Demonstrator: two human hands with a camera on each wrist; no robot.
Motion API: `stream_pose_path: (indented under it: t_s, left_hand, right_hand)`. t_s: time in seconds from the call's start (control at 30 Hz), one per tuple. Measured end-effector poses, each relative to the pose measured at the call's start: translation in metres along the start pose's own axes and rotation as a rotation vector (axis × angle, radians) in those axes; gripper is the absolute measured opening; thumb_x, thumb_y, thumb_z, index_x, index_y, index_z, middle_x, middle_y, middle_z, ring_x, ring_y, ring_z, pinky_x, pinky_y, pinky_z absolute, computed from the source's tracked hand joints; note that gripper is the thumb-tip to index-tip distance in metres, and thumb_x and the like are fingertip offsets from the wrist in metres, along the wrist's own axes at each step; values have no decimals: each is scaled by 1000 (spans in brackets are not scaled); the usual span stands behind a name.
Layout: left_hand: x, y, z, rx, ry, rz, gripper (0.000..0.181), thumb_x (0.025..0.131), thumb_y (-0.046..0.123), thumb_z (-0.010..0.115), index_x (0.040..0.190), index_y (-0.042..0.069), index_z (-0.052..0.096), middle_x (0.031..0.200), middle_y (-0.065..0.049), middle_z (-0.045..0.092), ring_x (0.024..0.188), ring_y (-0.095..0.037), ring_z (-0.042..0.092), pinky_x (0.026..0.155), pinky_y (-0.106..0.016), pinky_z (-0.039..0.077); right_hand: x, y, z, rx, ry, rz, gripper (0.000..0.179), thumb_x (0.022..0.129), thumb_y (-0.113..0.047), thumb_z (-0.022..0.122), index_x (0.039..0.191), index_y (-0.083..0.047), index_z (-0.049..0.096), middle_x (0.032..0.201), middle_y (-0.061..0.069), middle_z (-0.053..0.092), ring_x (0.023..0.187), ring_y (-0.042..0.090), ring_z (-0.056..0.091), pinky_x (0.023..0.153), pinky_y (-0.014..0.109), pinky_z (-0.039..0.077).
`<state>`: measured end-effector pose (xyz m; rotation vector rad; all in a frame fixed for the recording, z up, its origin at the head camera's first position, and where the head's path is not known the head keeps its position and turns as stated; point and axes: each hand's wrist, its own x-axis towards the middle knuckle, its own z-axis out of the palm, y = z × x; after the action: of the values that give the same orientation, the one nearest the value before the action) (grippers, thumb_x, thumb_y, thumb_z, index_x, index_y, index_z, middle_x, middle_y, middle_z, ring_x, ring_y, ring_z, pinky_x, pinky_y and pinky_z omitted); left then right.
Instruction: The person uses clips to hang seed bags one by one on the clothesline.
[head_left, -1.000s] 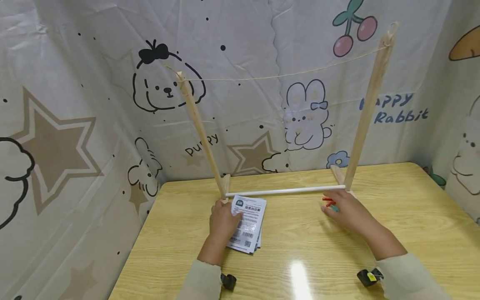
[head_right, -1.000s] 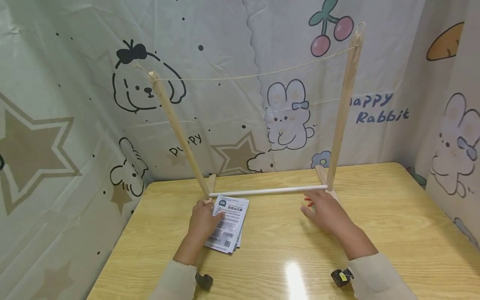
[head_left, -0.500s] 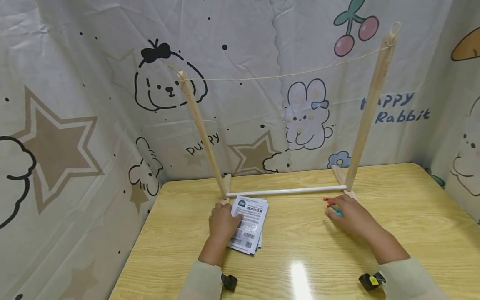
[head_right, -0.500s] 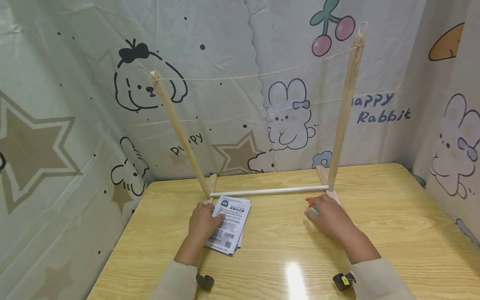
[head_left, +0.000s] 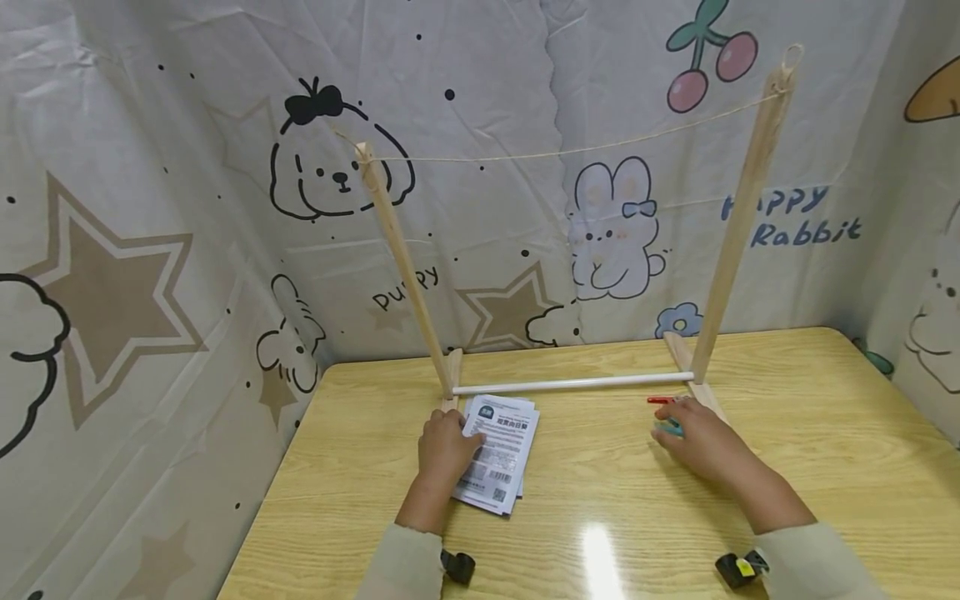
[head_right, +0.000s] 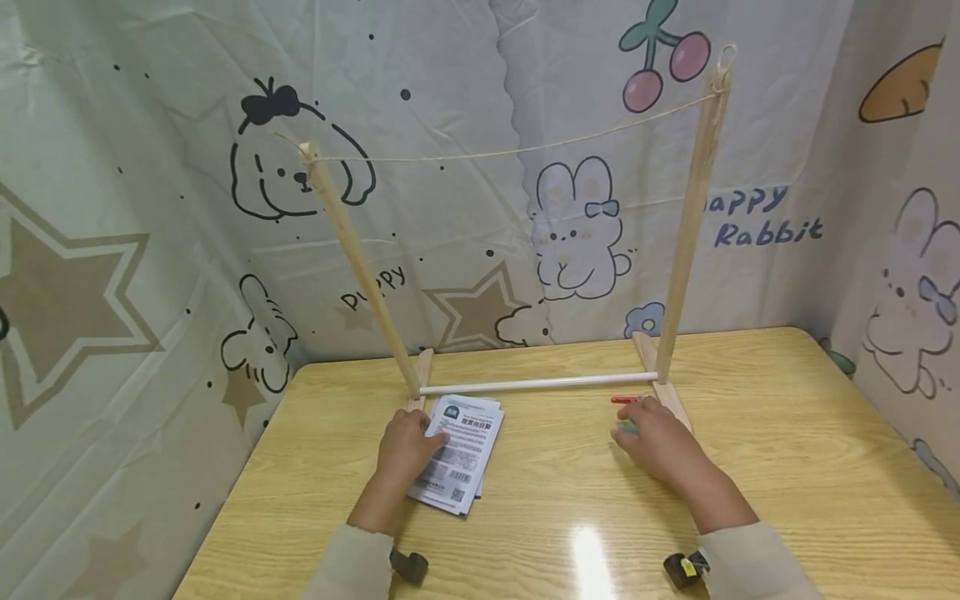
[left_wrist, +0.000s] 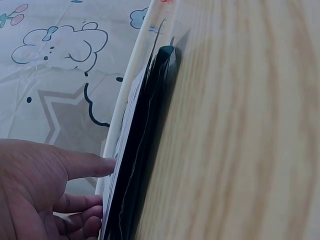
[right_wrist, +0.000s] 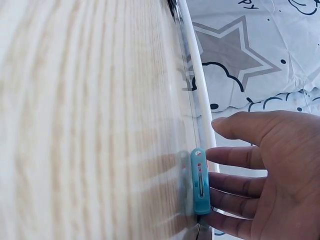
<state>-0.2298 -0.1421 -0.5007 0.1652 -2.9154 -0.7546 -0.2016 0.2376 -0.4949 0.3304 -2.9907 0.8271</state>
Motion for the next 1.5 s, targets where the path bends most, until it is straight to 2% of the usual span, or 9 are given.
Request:
stream_pose_path:
  t_s: [0.27, 0.47, 0.6, 0.8, 0.97, 1.2, 1.4, 1.5]
  left_hand:
    - [5, -4, -2, -21, -20, 7, 31, 80, 24, 84, 97, 3, 68, 92, -12, 60, 82, -26, 58, 71, -42, 48]
    - [9, -6, -7, -75, -54, 12, 25, 81, 19, 81, 94, 3, 66, 88, -9, 57, 76, -22, 53, 68, -37, 44]
    - [12, -9, -7, -109, -55, 27, 21, 81, 15, 78, 91, 3, 65, 85, -7, 55, 73, -20, 50, 67, -34, 42]
    - [14, -11, -9, -163, -55, 20, 19, 80, 10, 77, 92, 3, 65, 82, -7, 58, 72, -20, 52, 67, -34, 43]
    - [14, -12, -12, -178, -73, -6, 18, 82, 11, 76, 94, 4, 65, 80, -6, 59, 72, -20, 53, 68, -33, 43]
    - [14, -16, -11, -197, -81, -7, 16, 83, 10, 75, 90, 6, 62, 78, -5, 57, 70, -19, 51, 65, -32, 41]
    - [13, -18, -13, -217, -85, -5, 16, 83, 10, 74, 89, 6, 60, 76, -3, 56, 69, -18, 51, 63, -30, 39]
    - [13, -18, -14, -222, -92, -8, 16, 84, 10, 74, 90, 7, 60, 76, -3, 56, 69, -18, 51, 63, -30, 39]
  right_hand:
    - [0, -4, -1, 2, -5, -1, 31, 96, -22, 67, 118, 0, 66, 124, 26, 59, 111, 43, 61, 93, 60, 50]
    - [0, -5, -3, -30, 35, -43, 15, 94, -8, 67, 107, -2, 68, 119, 26, 61, 116, 52, 56, 97, 64, 47]
    - [0, -5, -1, -42, 55, -51, 12, 93, -5, 66, 104, -3, 68, 115, 22, 62, 112, 48, 58, 97, 61, 48]
    - [3, 0, 0, -51, 56, -50, 11, 90, -2, 68, 101, -5, 68, 108, 18, 63, 103, 40, 60, 90, 58, 50]
    - [2, 0, 1, -58, 60, -51, 9, 89, -1, 68, 96, -7, 68, 106, 17, 63, 102, 39, 61, 89, 56, 51]
    - [2, 2, 2, -70, 66, -59, 10, 86, -2, 72, 89, -9, 66, 111, 22, 63, 112, 50, 57, 95, 62, 48]
    - [3, 3, 4, -84, 74, -61, 14, 85, -5, 76, 86, -11, 64, 107, 18, 63, 101, 41, 60, 90, 58, 49]
    - [3, 3, 5, -86, 76, -61, 15, 84, -5, 77, 85, -12, 63, 112, 22, 64, 110, 47, 59, 95, 61, 48]
